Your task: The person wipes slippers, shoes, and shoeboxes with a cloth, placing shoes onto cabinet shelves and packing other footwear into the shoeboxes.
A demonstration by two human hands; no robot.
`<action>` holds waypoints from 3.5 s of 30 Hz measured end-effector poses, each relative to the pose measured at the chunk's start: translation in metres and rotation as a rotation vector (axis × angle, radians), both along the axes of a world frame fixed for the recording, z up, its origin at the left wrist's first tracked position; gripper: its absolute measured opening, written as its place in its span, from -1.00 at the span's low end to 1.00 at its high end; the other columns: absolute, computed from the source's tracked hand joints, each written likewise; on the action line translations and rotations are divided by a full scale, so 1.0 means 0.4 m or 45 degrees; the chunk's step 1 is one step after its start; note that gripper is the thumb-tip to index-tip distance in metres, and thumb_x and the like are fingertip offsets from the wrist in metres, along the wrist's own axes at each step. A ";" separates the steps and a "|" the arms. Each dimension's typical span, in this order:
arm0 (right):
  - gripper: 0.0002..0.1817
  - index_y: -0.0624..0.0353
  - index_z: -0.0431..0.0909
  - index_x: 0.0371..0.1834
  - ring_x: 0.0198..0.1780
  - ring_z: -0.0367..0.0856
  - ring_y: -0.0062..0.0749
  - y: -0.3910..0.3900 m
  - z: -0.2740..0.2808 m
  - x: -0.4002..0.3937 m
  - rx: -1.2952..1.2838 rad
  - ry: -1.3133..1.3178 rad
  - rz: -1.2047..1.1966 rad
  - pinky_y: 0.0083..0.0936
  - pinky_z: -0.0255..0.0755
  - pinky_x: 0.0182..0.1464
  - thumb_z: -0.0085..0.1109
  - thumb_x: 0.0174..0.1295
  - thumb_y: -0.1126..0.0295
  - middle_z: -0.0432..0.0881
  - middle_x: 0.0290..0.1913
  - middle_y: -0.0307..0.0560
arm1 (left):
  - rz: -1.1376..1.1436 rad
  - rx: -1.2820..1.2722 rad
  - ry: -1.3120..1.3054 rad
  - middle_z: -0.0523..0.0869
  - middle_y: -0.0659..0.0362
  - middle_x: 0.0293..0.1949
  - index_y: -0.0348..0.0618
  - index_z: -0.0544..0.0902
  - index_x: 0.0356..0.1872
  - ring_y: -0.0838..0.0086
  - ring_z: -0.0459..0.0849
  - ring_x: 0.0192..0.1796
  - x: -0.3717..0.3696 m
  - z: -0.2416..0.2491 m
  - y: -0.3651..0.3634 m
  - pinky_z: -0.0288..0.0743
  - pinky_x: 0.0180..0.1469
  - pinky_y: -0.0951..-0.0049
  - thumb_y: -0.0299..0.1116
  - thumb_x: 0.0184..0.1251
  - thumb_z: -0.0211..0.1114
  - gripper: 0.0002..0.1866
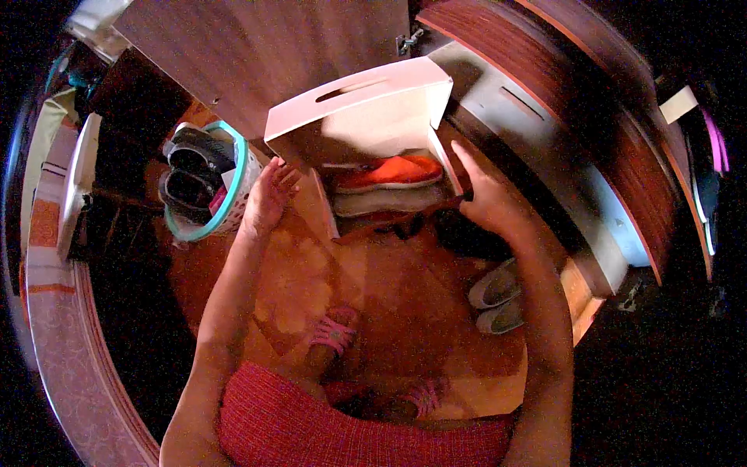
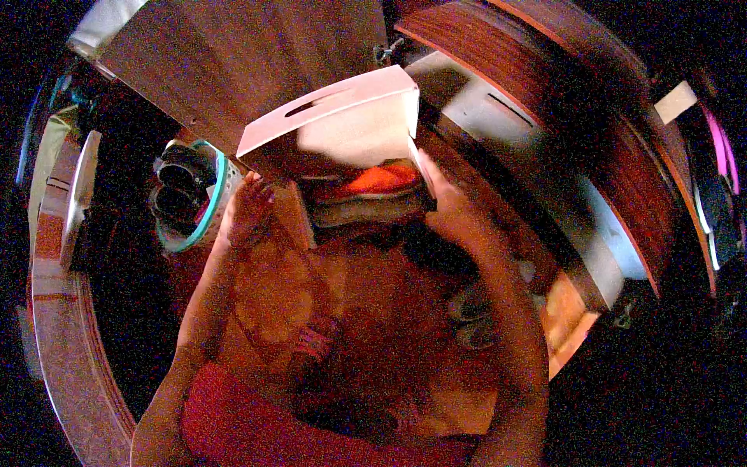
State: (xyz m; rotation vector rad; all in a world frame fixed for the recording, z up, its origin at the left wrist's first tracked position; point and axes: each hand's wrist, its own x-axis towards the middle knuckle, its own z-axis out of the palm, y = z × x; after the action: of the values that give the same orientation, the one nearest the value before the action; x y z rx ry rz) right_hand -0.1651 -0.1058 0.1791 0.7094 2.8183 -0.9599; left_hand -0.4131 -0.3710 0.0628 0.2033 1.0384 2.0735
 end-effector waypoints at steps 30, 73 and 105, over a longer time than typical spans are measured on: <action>-0.14 -0.16 0.01 0.33 0.14 0.34 0.01 0.033 0.023 -0.079 0.262 0.340 -0.010 -0.28 0.27 0.14 0.08 -0.12 0.59 0.32 0.19 0.07 | -0.633 -0.954 2.372 0.35 -0.11 0.12 -0.14 0.07 0.29 0.01 0.41 0.10 0.116 -0.186 0.244 0.36 0.09 0.19 -0.41 -0.06 0.24 -0.20; -0.48 0.16 0.39 0.06 0.07 0.45 -0.25 0.095 0.042 -0.083 -0.028 0.587 0.004 -0.47 0.23 0.16 0.04 -0.11 0.59 0.50 0.01 -0.01 | -0.526 -0.431 0.670 0.58 0.25 -0.08 -0.27 0.46 0.02 0.60 0.47 -0.02 0.159 0.132 0.145 0.30 0.10 0.54 -0.60 0.03 0.29 -0.55; -0.59 0.24 0.42 -0.11 -0.07 0.50 -0.27 0.051 0.079 0.093 -0.305 0.593 -0.456 -0.43 0.31 0.02 0.20 0.05 0.22 0.57 -0.15 0.01 | -0.117 -0.842 1.616 0.41 0.02 0.05 -0.23 0.25 0.22 0.33 0.39 0.12 0.252 0.282 0.156 0.30 0.13 0.42 -0.76 -0.08 0.08 -0.32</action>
State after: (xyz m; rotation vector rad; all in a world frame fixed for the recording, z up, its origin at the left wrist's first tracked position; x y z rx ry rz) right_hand -0.1279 -0.0854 0.2106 1.1052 2.9145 -1.6867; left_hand -0.3123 -0.3085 0.1758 1.2675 2.2911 1.2548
